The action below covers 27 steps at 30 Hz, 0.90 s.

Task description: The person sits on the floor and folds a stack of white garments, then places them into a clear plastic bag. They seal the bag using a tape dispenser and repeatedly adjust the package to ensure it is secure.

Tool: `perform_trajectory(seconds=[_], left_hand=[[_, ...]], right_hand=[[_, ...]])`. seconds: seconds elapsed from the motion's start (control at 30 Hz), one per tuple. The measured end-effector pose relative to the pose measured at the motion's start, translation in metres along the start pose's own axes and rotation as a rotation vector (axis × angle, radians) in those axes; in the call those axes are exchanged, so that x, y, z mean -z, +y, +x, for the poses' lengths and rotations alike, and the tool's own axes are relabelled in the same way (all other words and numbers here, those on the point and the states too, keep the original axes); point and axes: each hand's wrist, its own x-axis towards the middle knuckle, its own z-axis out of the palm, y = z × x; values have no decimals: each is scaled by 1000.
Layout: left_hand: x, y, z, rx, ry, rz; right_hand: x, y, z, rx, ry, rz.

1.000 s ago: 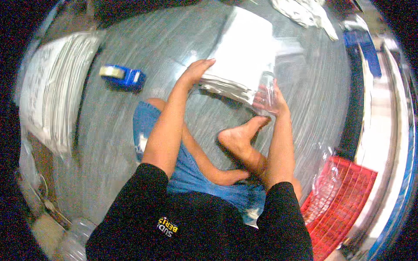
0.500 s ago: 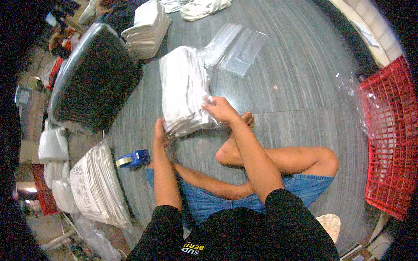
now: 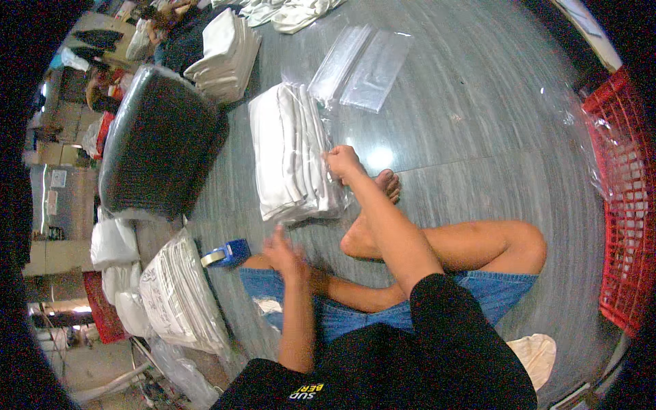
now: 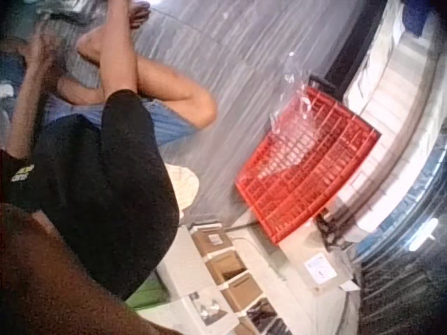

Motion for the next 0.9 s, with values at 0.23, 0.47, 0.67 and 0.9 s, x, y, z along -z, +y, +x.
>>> perform_trajectory(seconds=[0.23, 0.47, 0.67, 0.9], left_hand=[[0, -34, -49, 503, -418, -388], [-21, -26, -18, 529, -208, -722], [15, -30, 3, 485, -130, -782], [-7, -13, -2, 491, -101, -872]], right_hand=[[-46, 12, -83, -217, -149, 408], [-75, 53, -52, 138, 19, 4], [-35, -32, -34, -314, 91, 587], [-34, -23, 39, -40, 189, 77]])
